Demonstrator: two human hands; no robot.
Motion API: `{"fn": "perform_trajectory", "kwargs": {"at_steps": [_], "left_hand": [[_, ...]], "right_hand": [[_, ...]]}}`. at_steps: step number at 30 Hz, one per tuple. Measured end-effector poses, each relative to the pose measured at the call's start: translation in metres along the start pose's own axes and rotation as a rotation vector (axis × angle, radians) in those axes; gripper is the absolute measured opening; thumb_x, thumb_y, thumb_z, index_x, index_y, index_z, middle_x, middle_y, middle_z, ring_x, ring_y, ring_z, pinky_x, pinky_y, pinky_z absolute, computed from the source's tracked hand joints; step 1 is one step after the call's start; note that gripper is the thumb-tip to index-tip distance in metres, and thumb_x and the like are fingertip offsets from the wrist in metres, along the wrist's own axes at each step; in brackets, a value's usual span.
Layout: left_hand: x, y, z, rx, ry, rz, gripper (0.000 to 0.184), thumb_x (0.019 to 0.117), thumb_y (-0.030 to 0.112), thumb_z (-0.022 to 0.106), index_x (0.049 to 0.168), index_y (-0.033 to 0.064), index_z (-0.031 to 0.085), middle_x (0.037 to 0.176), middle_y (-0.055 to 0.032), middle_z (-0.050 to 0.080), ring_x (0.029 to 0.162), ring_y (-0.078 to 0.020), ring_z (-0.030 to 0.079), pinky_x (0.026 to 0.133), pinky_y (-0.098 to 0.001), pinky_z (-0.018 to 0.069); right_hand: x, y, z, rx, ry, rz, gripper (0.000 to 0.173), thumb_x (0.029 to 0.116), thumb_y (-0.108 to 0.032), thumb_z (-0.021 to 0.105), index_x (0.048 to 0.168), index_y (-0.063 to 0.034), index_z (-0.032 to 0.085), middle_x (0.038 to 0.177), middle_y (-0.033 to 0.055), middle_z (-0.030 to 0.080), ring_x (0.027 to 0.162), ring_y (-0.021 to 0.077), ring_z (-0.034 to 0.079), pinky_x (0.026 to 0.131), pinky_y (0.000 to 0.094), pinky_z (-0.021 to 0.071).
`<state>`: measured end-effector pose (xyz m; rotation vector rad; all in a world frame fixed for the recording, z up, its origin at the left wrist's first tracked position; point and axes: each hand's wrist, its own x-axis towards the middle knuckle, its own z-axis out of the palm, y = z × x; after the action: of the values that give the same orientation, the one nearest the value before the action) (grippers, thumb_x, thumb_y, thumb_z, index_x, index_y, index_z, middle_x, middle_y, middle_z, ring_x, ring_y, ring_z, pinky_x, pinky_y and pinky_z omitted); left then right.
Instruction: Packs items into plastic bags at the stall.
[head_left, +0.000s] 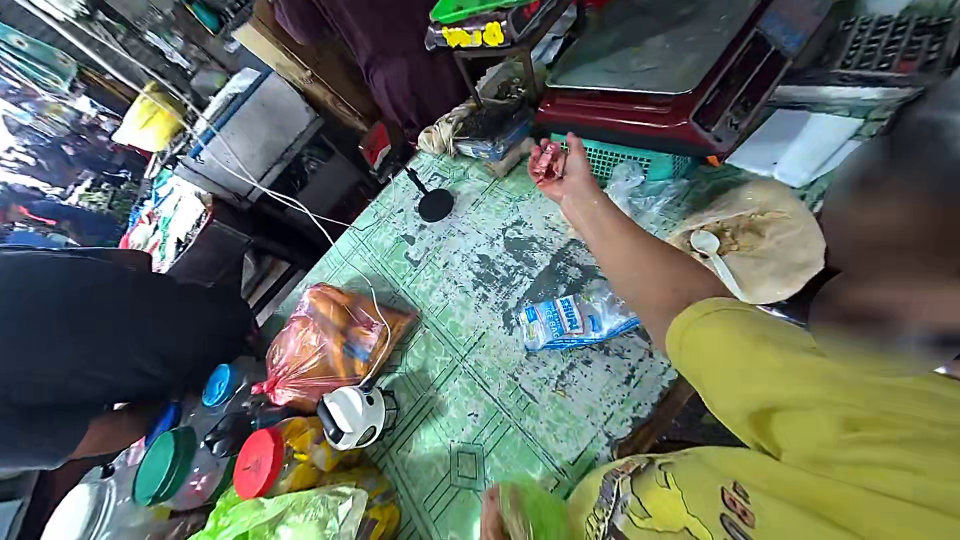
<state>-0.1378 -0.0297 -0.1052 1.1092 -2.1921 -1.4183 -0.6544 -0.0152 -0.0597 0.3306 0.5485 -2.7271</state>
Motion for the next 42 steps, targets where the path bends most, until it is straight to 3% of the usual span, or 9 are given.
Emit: {"fn": "perform_trajectory", "kwargs": {"at_steps": [4,13,17,20,24,29,33,37,42], "left_hand": [[0.094,0.059,0.02,0.107,-0.115,0.266,0.034,0.0922,0.009,0.065,0.12,-0.01,0.059,0.092,-0.0126,0.069,0.083,-0.0097,0.067,0.08,-0.0271,0.057],[0.286,0.204,0.096,0.296,-0.223,0.472,0.063,0.0952,0.014,0.071,0.149,0.0014,0.042,0.119,-0.0216,0.067,0.094,-0.0319,0.069,0.08,-0.0496,0.0576],[0.314,0.21,0.12,0.391,-0.2,0.523,0.051,0.0949,0.019,0.073,0.136,-0.0055,0.054,0.125,-0.027,0.063,0.106,-0.0386,0.067,0.091,-0.0547,0.0549],[0.326,0.207,0.123,0.479,-0.24,0.544,0.037,0.0958,0.017,0.071,0.124,-0.0056,0.063,0.116,-0.0263,0.065,0.098,-0.0396,0.068,0.083,-0.0561,0.0562],[0.341,0.211,0.123,0.718,-0.331,0.467,0.034,0.095,0.009,0.068,0.126,-0.003,0.062,0.116,-0.0266,0.067,0.096,-0.0434,0.069,0.082,-0.0606,0.0558],[0.362,0.204,0.122,0.725,-0.375,0.46,0.031,0.0978,0.006,0.062,0.127,-0.0029,0.062,0.107,-0.0272,0.07,0.097,-0.0442,0.07,0.084,-0.0614,0.055],[0.384,0.195,0.106,0.511,-0.396,0.49,0.029,0.093,-0.003,0.064,0.122,-0.0066,0.064,0.1,-0.0273,0.071,0.093,-0.0417,0.071,0.085,-0.06,0.0551],[0.403,0.196,0.094,0.465,-0.519,0.483,0.019,0.0966,0.003,0.063,0.113,-0.0063,0.066,0.096,-0.0219,0.07,0.089,-0.0323,0.07,0.085,-0.0533,0.0552],[0.42,0.194,0.106,0.276,-0.368,0.358,0.039,0.0968,0.003,0.063,0.133,-0.0024,0.049,0.099,-0.018,0.069,0.084,-0.0258,0.069,0.077,-0.0465,0.0571]], "right_hand": [[-0.004,0.017,0.008,0.017,-0.152,0.146,0.056,0.1092,-0.053,0.017,0.119,-0.0108,0.052,0.095,0.0053,0.068,0.085,0.0155,0.07,0.076,0.0297,0.059],[-0.039,0.061,0.026,-0.101,-0.292,0.336,0.06,0.1096,-0.052,0.01,0.125,-0.0124,0.053,0.103,0.0024,0.074,0.095,0.0137,0.073,0.083,0.0305,0.0604],[-0.027,0.069,0.023,-0.155,-0.277,0.312,0.062,0.1107,-0.048,0.007,0.124,-0.0094,0.054,0.102,0.0032,0.076,0.096,0.0141,0.074,0.085,0.0328,0.0602],[-0.018,0.08,0.005,-0.199,-0.322,0.302,0.06,0.1109,-0.048,0.01,0.129,-0.0106,0.053,0.112,0.0033,0.074,0.102,0.0136,0.072,0.089,0.0329,0.0589],[-0.015,0.092,0.002,-0.305,-0.253,0.31,0.06,0.1121,-0.043,0.011,0.134,-0.0033,0.05,0.112,0.0079,0.073,0.1,0.0143,0.073,0.089,0.0298,0.0584],[-0.019,0.094,0.003,-0.465,-0.229,0.375,0.061,0.1107,-0.052,0.016,0.139,-0.0103,0.051,0.114,0.0032,0.072,0.097,0.0099,0.071,0.085,0.0275,0.0582],[-0.003,0.072,-0.003,-0.9,-0.561,0.328,0.048,0.112,-0.041,0.028,0.143,-0.0103,0.049,0.122,0.0039,0.065,0.1,0.0113,0.065,0.085,0.0327,0.0557],[0.02,0.053,0.001,-1.18,-0.751,0.176,0.02,0.1029,-0.01,0.059,0.117,0.0034,0.064,0.09,0.0076,0.068,0.07,0.0088,0.062,0.064,0.0262,0.0548],[0.047,0.057,0.019,-1.2,-0.652,0.109,0.019,0.1022,-0.008,0.06,0.111,0.0085,0.063,0.085,0.0104,0.066,0.066,0.0101,0.065,0.067,0.0276,0.0589]]}}
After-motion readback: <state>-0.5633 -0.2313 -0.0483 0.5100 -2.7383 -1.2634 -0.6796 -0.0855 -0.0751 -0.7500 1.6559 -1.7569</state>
